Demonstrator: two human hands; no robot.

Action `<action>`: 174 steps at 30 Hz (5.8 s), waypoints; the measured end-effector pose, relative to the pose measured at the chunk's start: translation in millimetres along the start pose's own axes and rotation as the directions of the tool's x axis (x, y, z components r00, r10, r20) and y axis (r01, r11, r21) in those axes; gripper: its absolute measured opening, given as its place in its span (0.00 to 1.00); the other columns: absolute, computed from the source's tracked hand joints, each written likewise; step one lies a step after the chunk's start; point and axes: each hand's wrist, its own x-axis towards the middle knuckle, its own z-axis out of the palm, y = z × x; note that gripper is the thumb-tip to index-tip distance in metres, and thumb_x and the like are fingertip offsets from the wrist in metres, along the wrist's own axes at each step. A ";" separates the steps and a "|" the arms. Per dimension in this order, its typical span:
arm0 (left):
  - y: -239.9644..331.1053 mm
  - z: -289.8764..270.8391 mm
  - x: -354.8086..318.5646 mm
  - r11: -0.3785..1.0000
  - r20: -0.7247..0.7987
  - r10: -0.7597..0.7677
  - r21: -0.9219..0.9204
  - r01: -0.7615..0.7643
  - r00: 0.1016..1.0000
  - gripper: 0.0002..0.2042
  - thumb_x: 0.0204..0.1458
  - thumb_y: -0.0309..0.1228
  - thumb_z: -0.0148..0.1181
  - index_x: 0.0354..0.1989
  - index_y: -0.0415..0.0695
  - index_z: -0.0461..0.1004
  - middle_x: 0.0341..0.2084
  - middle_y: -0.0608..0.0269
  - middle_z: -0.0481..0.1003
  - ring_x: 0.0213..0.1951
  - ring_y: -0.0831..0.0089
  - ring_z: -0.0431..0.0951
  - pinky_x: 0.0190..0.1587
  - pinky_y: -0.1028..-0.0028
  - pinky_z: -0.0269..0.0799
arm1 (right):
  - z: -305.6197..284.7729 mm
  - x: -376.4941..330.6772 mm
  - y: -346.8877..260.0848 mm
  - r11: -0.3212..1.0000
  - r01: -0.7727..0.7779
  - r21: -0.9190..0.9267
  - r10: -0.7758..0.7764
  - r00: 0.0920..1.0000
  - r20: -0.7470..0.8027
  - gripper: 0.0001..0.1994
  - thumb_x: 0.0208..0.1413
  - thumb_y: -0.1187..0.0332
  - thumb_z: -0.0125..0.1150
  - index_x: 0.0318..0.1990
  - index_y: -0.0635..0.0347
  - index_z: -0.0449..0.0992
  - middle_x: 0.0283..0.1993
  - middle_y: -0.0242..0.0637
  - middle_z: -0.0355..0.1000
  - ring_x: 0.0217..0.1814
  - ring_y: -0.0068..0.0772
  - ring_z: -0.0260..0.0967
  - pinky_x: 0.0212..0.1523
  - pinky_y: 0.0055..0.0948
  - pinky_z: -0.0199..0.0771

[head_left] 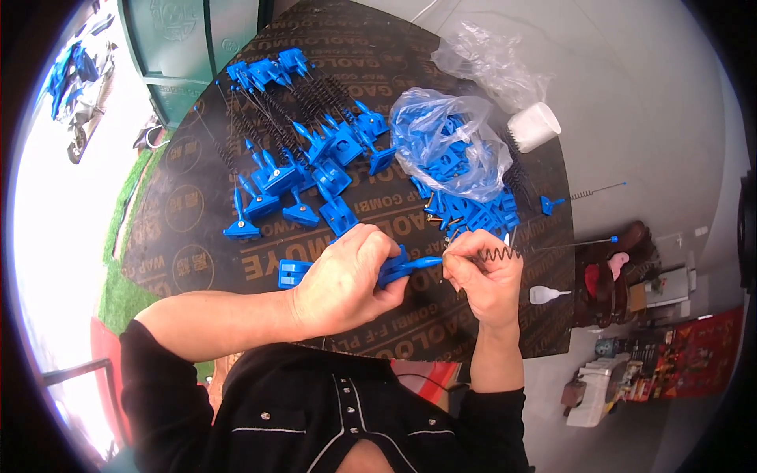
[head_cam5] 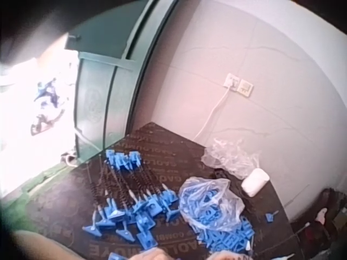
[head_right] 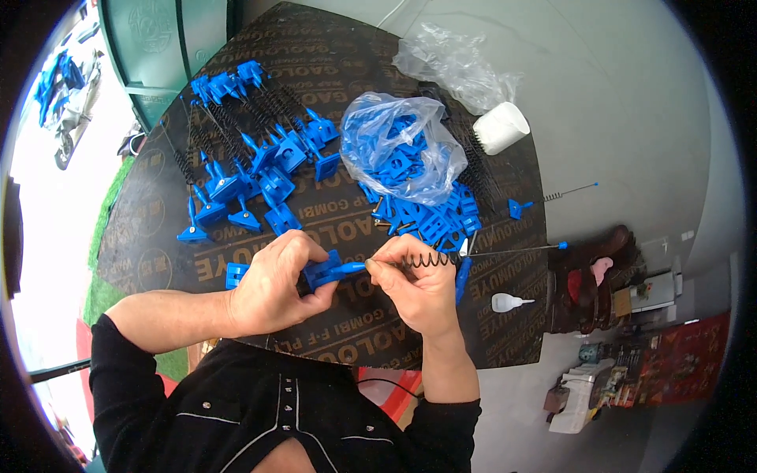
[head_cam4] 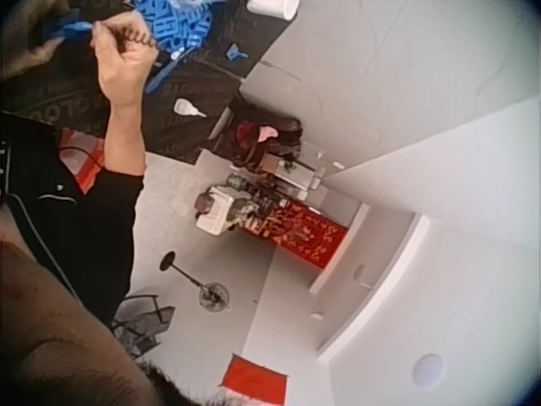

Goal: The person assembles small blue plastic components with a spring and a screw using a screwdriver.

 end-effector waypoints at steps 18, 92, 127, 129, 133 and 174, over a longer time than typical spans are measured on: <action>5.8 -1.9 7.9 0.457 0.448 -0.454 -0.625 0.633 0.770 0.14 0.54 0.20 0.54 0.49 0.33 0.68 0.31 0.62 0.72 0.28 0.78 0.77 0.30 0.78 0.78 | 4.0 0.6 -4.3 0.995 -0.027 -0.100 0.022 0.998 -0.053 0.03 0.54 0.78 0.61 0.33 0.64 0.72 0.26 0.24 0.68 0.26 0.09 0.60 0.26 0.12 0.58; 28.8 -21.0 45.8 0.968 0.037 0.125 0.212 -0.130 0.991 0.12 0.40 0.21 0.64 0.35 0.42 0.76 0.38 0.58 0.69 0.42 0.63 0.68 0.45 0.67 0.65 | 4.8 -8.7 -3.7 0.966 -0.060 0.250 0.098 0.985 -0.144 0.02 0.55 0.74 0.60 0.34 0.61 0.73 0.26 0.23 0.67 0.22 0.09 0.58 0.22 0.12 0.58; 28.8 -11.7 48.3 0.983 0.186 0.118 0.118 -0.142 0.975 0.05 0.37 0.21 0.65 0.21 0.39 0.73 0.33 0.61 0.72 0.44 0.61 0.66 0.48 0.66 0.63 | 16.0 -4.7 -3.1 0.997 -0.027 0.079 0.039 0.988 -0.152 0.09 0.61 0.66 0.54 0.35 0.62 0.70 0.24 0.28 0.67 0.21 0.12 0.59 0.20 0.13 0.58; 31.0 -11.9 50.8 0.979 0.188 0.126 0.133 -0.153 0.974 0.05 0.37 0.21 0.65 0.22 0.39 0.74 0.33 0.61 0.72 0.44 0.61 0.66 0.48 0.66 0.63 | 13.2 -6.0 -3.6 0.994 -0.047 0.103 0.065 0.981 -0.181 0.09 0.62 0.65 0.54 0.35 0.62 0.70 0.24 0.28 0.66 0.20 0.12 0.58 0.19 0.14 0.59; 37.2 -20.1 53.1 0.977 0.148 0.109 0.167 -0.133 0.983 0.11 0.39 0.25 0.68 0.32 0.37 0.75 0.35 0.58 0.73 0.45 0.59 0.66 0.49 0.66 0.63 | 5.4 -7.9 -2.4 0.978 -0.081 0.193 0.122 0.970 -0.212 0.09 0.62 0.65 0.53 0.34 0.62 0.71 0.23 0.29 0.65 0.19 0.13 0.57 0.19 0.15 0.59; -5.2 -19.3 1.1 0.977 0.018 0.068 0.199 -0.070 0.998 0.12 0.35 0.12 0.49 0.31 0.36 0.71 0.30 0.53 0.70 0.41 0.54 0.67 0.45 0.63 0.66 | -15.0 14.2 18.6 0.970 -0.071 -0.233 0.007 0.965 -0.264 0.10 0.61 0.66 0.55 0.32 0.66 0.71 0.21 0.26 0.66 0.23 0.12 0.59 0.23 0.17 0.59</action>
